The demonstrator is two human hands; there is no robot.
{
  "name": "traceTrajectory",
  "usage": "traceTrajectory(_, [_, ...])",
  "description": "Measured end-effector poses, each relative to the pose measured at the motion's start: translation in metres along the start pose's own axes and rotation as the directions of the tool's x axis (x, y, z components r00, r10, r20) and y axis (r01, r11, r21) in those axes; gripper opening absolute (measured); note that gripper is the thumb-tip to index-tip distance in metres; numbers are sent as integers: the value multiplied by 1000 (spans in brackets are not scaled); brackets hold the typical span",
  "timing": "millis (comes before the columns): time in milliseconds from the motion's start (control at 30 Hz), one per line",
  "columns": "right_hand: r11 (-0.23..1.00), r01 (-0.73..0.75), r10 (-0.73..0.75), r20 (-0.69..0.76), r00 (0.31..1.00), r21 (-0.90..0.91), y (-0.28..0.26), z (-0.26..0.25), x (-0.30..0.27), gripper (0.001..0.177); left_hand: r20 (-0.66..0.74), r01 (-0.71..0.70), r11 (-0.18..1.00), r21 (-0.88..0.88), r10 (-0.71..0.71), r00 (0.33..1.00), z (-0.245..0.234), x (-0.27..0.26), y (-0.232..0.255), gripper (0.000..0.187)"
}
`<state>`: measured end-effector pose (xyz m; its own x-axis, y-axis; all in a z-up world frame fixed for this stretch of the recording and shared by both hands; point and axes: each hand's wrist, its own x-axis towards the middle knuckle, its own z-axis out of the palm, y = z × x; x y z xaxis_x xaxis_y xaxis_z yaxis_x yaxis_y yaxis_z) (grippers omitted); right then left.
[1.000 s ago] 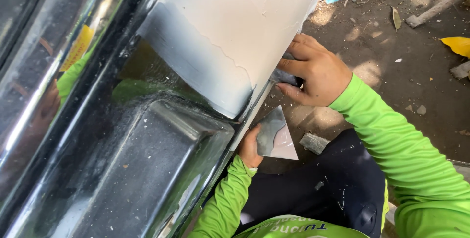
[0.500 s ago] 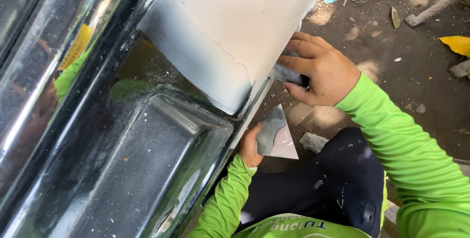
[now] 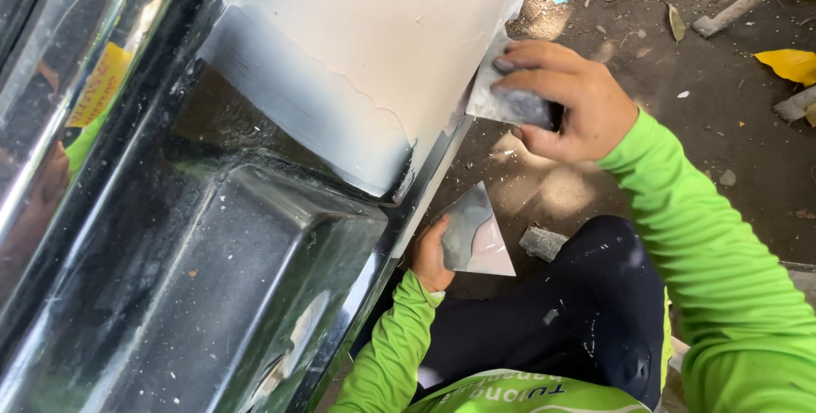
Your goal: The person scoops a white paste from a container using a putty knife and applies it to the front bumper of a black car. They spread the filler over a damaged area and smooth it out with the tool.
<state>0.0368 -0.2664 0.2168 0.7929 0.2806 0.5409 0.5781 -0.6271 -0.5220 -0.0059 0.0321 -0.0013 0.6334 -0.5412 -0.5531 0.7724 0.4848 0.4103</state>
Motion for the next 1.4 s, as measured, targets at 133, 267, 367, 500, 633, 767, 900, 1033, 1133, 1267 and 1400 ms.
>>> traceTrajectory(133, [999, 28, -30, 44, 999, 42, 11, 0, 14, 48, 0, -1, 1000, -9, 1, 1000, -11, 2, -6, 34])
traceTrajectory(267, [998, 8, -13, 90, 996, 57, 20, 2, 17, 49, -10, 0, 1000, 4, 1, 1000, -14, -2, -4, 36])
traceTrajectory(367, [999, 2, -6, 82, 997, 44, 28, 2, 10, 49, -9, 1, 1000, -2, -1, 1000, -11, -4, -2, 37])
traceTrajectory(500, [988, -134, 129, 79, 989, 74, 45, -2, -7, 48, 14, 25, 998, -51, -24, 1000, -12, 0, -4, 39])
traceTrajectory(633, [930, -351, 339, 110, 934, 109, 47, -3, -45, 47, 24, 37, 996, -77, -36, 999, 11, 8, -4, 40])
traceTrajectory(767, [876, -343, 359, 15, 933, 339, -2, 21, -90, 47, 119, -10, 989, -145, 27, 993, 53, 29, -10, 42])
traceTrajectory(900, [771, -280, 315, 39, 948, 572, -36, 45, -133, 43, 115, -61, 986, -154, 79, 990, 80, 52, -30, 38])
traceTrajectory(1033, [748, -330, 424, -31, 905, 576, -18, 48, -170, 45, 92, -211, 976, -59, 216, 972, 95, 56, -41, 36])
traceTrajectory(1133, [762, -489, 531, 22, 847, 425, -4, 42, -200, 46, 182, -285, 958, -33, 286, 941, 103, 55, -47, 39])
traceTrajectory(1267, [790, -563, 596, -89, 798, 244, -5, 20, -207, 45, 181, -442, 895, 67, 424, 887, 105, 64, -57, 43])
traceTrajectory(1400, [927, -376, 372, -166, 913, 5, -42, 14, -181, 52, 183, -566, 792, 230, 536, 824, 120, 59, -64, 49])
